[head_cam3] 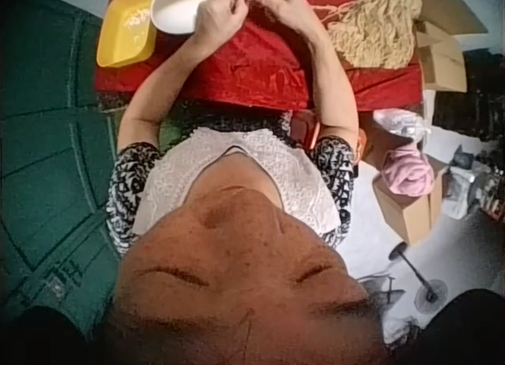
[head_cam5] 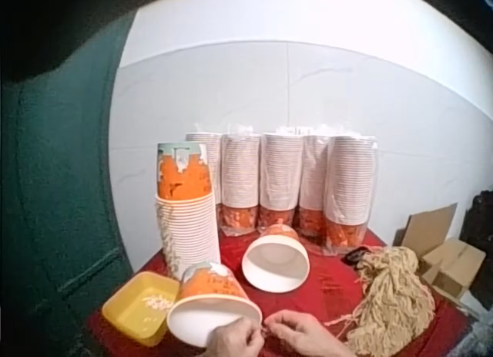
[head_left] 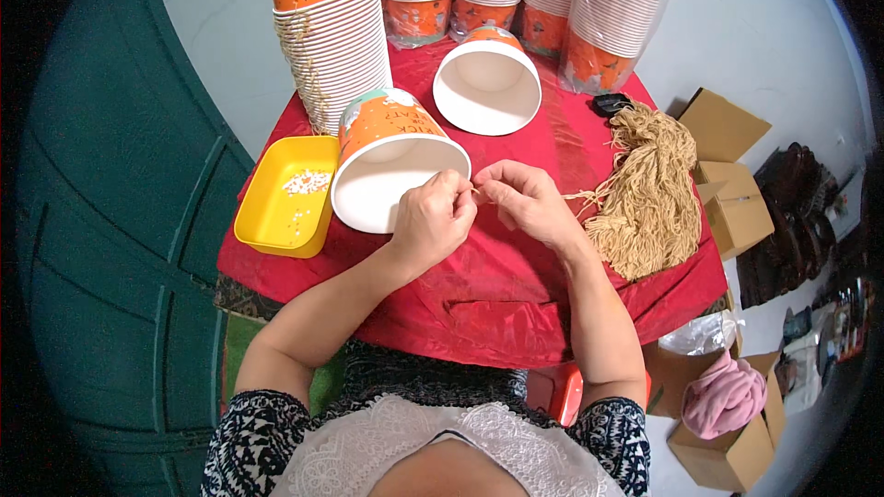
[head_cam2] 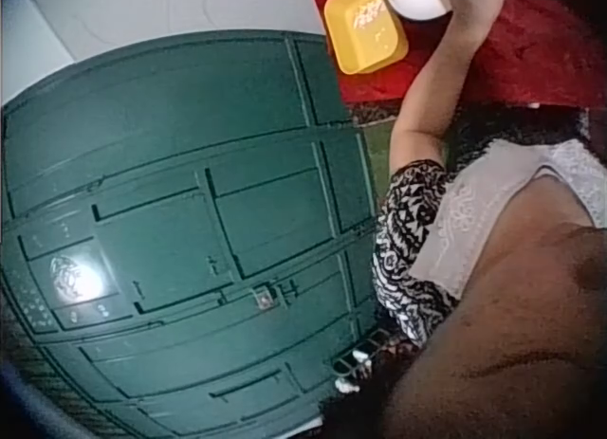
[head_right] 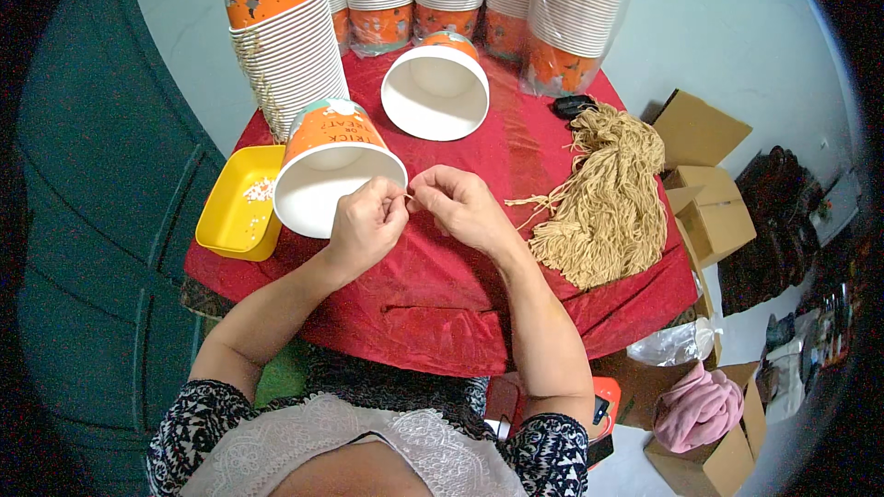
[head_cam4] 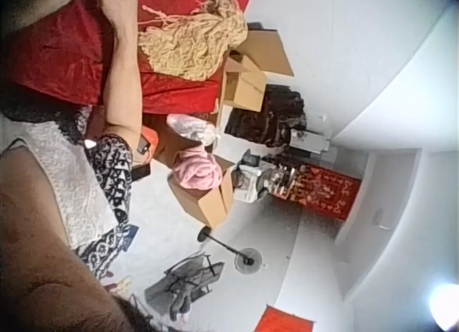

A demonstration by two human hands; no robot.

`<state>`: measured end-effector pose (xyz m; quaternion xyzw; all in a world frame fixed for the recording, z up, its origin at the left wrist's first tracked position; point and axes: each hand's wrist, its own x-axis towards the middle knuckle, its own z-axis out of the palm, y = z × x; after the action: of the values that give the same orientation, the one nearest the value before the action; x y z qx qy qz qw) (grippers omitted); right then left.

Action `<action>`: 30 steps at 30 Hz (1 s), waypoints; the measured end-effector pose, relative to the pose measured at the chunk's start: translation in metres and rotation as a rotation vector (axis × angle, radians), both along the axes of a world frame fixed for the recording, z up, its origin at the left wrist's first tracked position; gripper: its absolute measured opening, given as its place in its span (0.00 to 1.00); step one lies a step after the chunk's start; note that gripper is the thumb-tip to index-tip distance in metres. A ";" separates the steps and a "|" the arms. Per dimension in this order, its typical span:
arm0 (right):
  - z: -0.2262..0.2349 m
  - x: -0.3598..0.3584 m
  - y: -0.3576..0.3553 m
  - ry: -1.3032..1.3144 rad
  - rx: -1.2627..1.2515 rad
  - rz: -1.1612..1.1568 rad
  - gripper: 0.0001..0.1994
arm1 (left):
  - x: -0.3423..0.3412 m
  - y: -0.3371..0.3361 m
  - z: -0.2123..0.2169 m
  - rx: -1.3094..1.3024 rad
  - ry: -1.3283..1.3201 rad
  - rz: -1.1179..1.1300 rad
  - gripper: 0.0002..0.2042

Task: Threading a thin string through pre-punched holes in paper bowls to assemble them.

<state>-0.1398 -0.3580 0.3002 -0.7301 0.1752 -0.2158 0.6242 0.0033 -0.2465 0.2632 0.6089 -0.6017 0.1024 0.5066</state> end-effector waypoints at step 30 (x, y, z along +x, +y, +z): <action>-0.021 0.004 -0.023 -0.189 -0.067 -0.250 0.06 | 0.005 0.004 0.009 0.562 -0.388 0.284 0.13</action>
<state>-0.1354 -0.3807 0.2789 -0.6996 0.1978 -0.3653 0.5814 0.0080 -0.2424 0.2718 0.7710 -0.6006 0.1158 0.1770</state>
